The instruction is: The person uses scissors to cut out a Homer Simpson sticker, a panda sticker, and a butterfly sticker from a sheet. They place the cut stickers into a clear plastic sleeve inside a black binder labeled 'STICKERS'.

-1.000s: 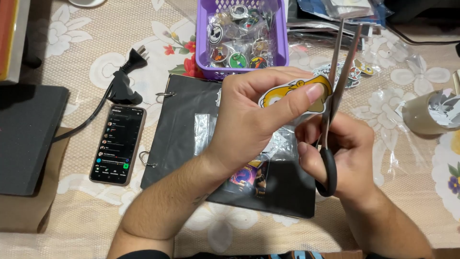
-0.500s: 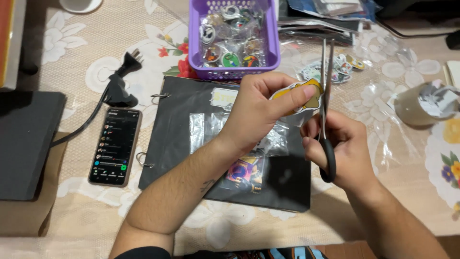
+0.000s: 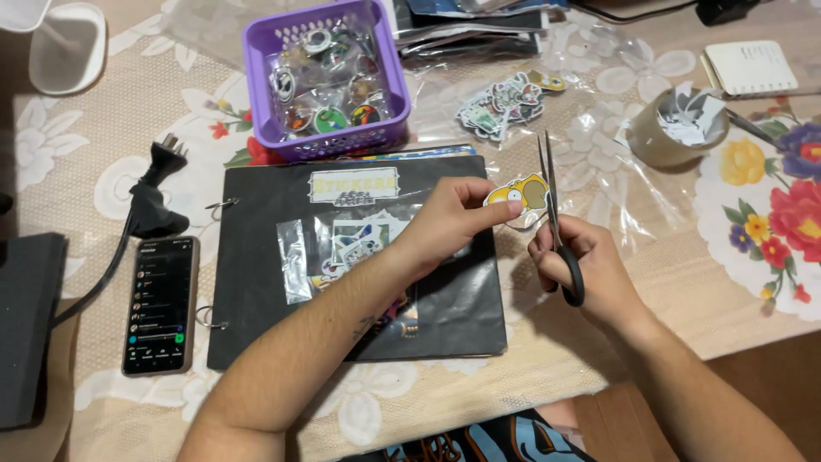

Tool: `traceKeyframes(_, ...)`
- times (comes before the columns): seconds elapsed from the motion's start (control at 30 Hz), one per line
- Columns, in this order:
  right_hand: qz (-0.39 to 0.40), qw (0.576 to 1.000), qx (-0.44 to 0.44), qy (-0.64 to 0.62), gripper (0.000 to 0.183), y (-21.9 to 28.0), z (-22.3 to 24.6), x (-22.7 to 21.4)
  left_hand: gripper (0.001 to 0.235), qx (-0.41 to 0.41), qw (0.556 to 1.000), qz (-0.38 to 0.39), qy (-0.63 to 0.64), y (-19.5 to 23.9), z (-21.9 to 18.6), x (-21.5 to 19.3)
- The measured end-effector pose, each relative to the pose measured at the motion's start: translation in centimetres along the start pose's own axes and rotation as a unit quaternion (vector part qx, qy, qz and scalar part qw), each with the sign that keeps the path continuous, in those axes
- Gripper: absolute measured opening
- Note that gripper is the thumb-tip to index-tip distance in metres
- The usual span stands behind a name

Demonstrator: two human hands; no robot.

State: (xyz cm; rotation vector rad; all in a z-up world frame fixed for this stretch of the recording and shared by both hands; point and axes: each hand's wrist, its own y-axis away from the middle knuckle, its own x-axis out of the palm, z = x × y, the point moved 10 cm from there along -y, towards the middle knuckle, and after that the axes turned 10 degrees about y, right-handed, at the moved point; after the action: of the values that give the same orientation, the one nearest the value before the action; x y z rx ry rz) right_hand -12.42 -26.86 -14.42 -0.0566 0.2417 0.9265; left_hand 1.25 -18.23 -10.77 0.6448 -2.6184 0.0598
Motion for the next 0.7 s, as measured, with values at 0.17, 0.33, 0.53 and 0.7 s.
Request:
traceKeyframes(0.17, 0.000, 1.000, 0.022, 0.007, 0.012, 0.3, -1.3, -1.1, 0.021, -0.029, 0.999, -0.010, -0.026, -1.5, 2.0, 0.3)
traceKeyframes(0.33, -0.003, 0.999, 0.034, -0.005, 0.011, 0.2, -1.8, -1.6, 0.022, -0.050, 0.997, -0.020, -0.048, -2.5, 3.5, 0.2)
traceKeyframes(0.53, -0.003, 0.999, 0.034, -0.011, 0.009, -0.2, -1.7, -1.3, 0.022, -0.046, 0.997, -0.040, -0.055, -2.7, 4.0, -0.4)
traceKeyframes(0.7, -0.004, 0.999, 0.046, -0.018, 0.011, -0.3, -3.1, -0.9, 0.021, -0.052, 0.996, -0.054, -0.052, -2.5, 4.2, -1.1)
